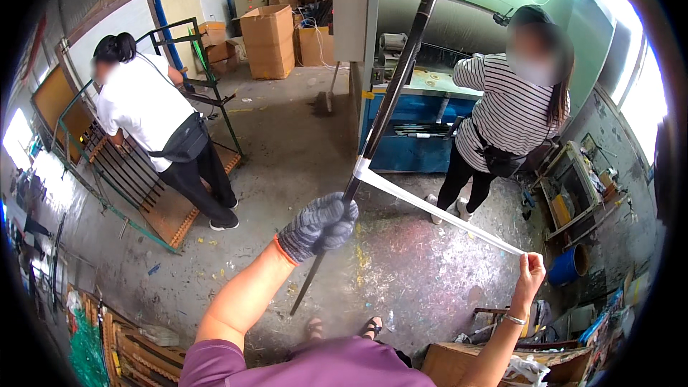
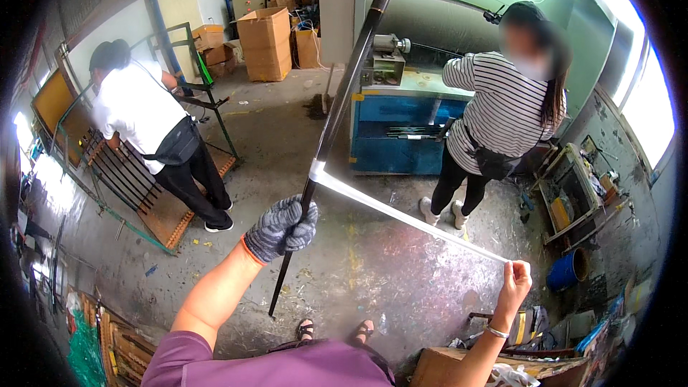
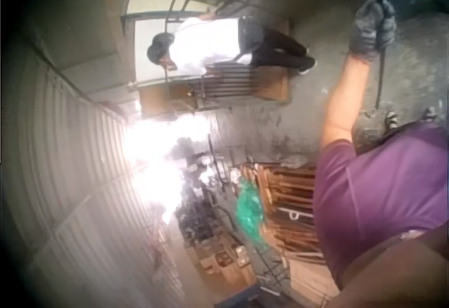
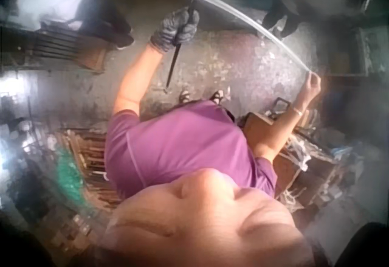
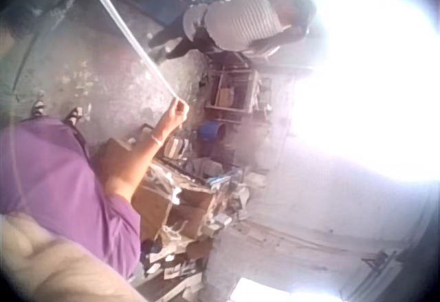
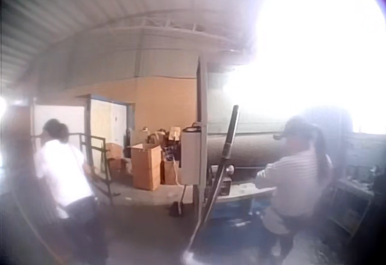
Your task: The person applies white tape to a long dark metal rod by rotating the rod while holding the tape against it, ensuring the tape wraps around the surface.
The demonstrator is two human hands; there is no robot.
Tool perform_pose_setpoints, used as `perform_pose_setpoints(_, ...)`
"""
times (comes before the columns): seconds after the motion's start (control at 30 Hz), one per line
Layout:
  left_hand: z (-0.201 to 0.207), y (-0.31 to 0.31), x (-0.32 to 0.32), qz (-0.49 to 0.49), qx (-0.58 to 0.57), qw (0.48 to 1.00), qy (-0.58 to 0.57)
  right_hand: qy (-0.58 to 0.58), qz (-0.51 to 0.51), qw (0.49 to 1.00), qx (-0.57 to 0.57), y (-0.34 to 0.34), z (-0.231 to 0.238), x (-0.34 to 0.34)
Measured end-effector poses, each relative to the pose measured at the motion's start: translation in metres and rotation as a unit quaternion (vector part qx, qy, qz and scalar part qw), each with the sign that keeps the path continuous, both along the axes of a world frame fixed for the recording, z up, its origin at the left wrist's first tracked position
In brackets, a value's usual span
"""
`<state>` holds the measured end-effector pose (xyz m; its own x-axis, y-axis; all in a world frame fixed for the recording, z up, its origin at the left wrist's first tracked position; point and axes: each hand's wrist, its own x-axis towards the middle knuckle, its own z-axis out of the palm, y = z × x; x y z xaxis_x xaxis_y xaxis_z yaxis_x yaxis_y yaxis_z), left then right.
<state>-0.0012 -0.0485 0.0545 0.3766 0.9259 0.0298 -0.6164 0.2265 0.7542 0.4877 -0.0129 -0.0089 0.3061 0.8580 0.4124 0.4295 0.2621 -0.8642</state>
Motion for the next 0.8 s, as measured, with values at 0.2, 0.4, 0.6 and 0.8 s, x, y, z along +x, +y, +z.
perform_pose_setpoints(0.2,-0.001,-0.001,-0.012,-0.037,-0.011,0.997,-0.060,-0.018,0.002,1.000,-0.003,0.007,-0.004,0.015)
perform_pose_setpoints(0.4,-0.012,-0.002,-0.021,0.045,0.012,0.999,0.023,-0.050,-0.001,0.999,-0.005,0.013,-0.004,0.020)
perform_pose_setpoints(0.6,-0.018,-0.001,-0.033,0.068,-0.062,0.996,0.008,-0.080,0.005,0.997,-0.010,0.010,0.010,0.023)
perform_pose_setpoints(0.8,-0.014,-0.002,-0.036,0.029,-0.029,0.999,0.010,-0.117,-0.038,0.992,-0.021,0.000,0.013,0.031)
